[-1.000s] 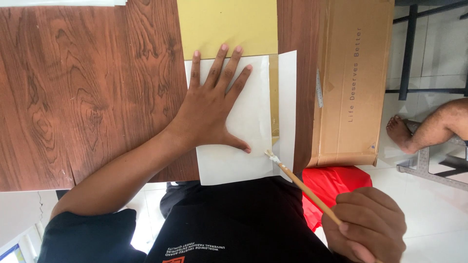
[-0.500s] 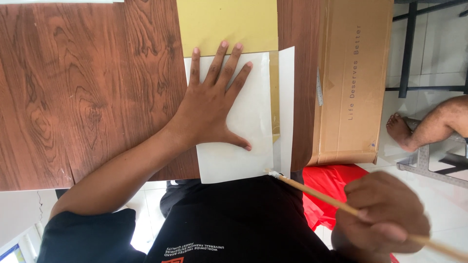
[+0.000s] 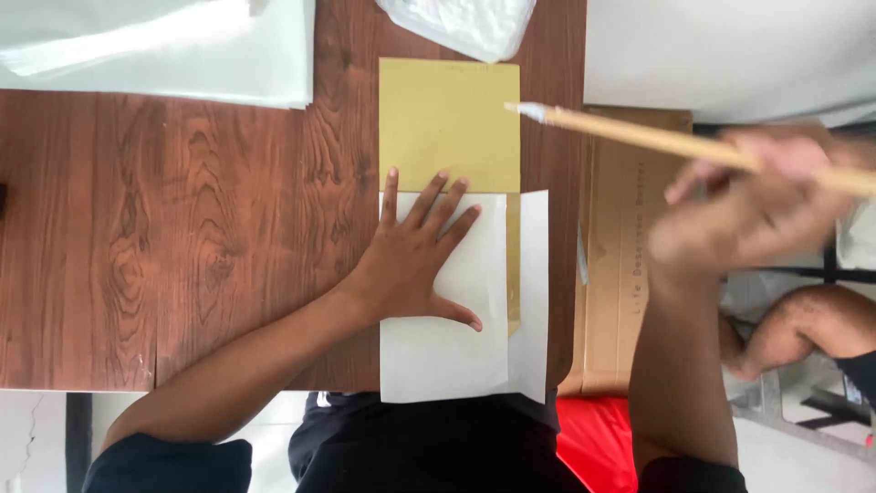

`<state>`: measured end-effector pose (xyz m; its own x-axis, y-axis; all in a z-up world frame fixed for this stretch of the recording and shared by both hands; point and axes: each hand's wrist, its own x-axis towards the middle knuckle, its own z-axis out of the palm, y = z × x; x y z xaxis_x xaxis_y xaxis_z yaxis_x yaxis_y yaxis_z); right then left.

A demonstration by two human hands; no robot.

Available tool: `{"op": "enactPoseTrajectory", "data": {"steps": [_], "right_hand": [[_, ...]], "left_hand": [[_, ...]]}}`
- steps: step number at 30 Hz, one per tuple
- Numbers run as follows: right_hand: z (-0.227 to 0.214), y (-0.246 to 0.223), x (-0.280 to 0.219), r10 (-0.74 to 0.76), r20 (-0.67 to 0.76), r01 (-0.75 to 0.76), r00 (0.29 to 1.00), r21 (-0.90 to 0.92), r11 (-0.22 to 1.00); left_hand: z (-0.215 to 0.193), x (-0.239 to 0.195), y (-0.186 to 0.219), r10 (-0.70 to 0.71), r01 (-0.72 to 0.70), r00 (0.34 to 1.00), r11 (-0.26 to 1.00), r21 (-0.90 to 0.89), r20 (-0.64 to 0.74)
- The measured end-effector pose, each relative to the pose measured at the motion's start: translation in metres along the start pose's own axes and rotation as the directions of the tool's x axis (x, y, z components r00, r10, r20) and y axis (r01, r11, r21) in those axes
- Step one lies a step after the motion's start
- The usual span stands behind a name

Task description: The person is manually assembling paper bags by folding white paper sheets around a yellow template and applying glue with a wooden stick.

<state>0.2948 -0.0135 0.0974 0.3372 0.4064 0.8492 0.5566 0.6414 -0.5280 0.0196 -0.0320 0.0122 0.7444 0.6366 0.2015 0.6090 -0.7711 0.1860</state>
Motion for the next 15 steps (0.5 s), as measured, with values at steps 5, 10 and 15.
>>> {"op": "enactPoseTrajectory", "data": {"steps": [5,10,15], "right_hand": [[0.070,0.031,0.032,-0.145,0.269,0.170,0.952,-0.071,0.983],[0.102,0.056,0.033,-0.174,0.386,0.285,0.906,-0.251,0.925],[0.112,0.055,0.038,-0.168,0.349,0.265,0.922,-0.252,0.931]], "left_hand": [[0.007,0.002,-0.006,-0.002,-0.003,0.997,0.998,-0.066,-0.079],[0.009,0.003,-0.005,-0.004,-0.001,0.994,0.999,-0.049,-0.112],[0.010,0.003,-0.004,0.024,-0.023,0.994,1.000,0.005,-0.109]]}}
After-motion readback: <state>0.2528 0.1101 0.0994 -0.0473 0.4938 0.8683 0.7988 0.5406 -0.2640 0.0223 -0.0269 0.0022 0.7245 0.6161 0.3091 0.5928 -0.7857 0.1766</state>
